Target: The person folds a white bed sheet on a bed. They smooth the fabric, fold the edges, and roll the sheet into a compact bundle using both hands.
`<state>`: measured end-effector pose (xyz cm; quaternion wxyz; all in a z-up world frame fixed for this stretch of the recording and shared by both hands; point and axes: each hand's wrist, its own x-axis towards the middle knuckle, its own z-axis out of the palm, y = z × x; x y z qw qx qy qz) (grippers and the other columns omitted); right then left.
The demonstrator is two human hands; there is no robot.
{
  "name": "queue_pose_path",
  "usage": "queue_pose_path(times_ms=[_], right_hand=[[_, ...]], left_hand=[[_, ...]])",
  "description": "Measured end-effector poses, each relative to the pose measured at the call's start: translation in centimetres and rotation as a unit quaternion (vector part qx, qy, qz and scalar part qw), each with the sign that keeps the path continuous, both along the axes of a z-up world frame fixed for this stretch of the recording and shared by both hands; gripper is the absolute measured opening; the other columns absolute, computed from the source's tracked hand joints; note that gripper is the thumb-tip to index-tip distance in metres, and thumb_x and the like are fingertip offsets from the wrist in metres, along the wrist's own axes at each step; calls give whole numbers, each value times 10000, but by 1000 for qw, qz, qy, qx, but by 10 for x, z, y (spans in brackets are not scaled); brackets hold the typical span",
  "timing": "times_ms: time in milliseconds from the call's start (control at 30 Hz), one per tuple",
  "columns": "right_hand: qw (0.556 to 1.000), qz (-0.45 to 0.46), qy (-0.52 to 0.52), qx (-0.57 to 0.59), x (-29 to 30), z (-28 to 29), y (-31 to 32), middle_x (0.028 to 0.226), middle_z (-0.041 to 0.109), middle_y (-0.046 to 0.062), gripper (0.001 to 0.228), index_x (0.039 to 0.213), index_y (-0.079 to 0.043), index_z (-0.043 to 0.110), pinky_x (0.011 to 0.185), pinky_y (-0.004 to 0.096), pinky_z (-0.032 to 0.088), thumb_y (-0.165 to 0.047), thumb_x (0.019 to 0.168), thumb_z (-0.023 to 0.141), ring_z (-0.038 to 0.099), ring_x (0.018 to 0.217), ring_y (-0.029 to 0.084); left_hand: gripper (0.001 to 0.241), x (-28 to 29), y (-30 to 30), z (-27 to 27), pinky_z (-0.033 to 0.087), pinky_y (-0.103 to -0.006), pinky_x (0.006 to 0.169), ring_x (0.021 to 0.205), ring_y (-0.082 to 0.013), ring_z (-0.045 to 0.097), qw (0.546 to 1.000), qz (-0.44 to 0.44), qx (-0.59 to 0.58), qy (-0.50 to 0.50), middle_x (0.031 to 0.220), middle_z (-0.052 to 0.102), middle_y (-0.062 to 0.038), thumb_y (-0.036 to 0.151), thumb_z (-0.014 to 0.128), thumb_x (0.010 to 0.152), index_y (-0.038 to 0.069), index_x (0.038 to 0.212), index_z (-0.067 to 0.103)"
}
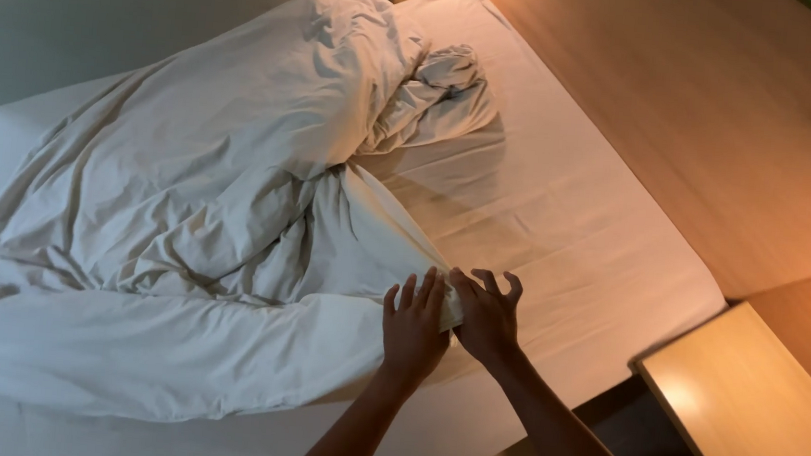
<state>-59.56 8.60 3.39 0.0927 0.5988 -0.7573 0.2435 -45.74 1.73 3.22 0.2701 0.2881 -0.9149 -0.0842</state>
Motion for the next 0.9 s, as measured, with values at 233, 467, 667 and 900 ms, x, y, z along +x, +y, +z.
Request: queue_pose_path(times_ms=[233,467,667,900], right_hand=[[998,55,-25,-17,-21,-7,-10,1207,730,60,685,1321,-79,598,1110,566,192,-234,702,846,545,1272,251],[990,66,-26,-124,-46,-71,-32,1392,657,46,700,1441,-108,566,1093,472,232,-262,799,801,569,1223,197],[990,28,-85,-108,-51,-100,-50,1583,490,174,839,1496,-93,499,1023,431,250,-159,708,781,558,1179,231],[995,27,-38,-93,-102,-119,-61,1393,615,53,783,1527,-146,512,1066,463,256,-124,781,749,598,1177,197]], left_hand=[[675,-13,5,16,298,-587,1121,1358,-378,488,998,49,-31,-23,1482,572,-88,80,769,739,120,1387,585],[663,-9,26,22,284,-568,1141,1444,-328,435,997,59,-42,-32,1502,577,-32,17,751,729,111,1368,603],[742,17,45,49,281,-553,1136,1468,-333,397,996,79,3,-46,1527,556,-37,-45,735,645,85,1364,610],[790,14,46,41,277,-545,1135,1467,-335,385,993,95,34,-57,1523,546,-34,-78,729,632,89,1392,591]])
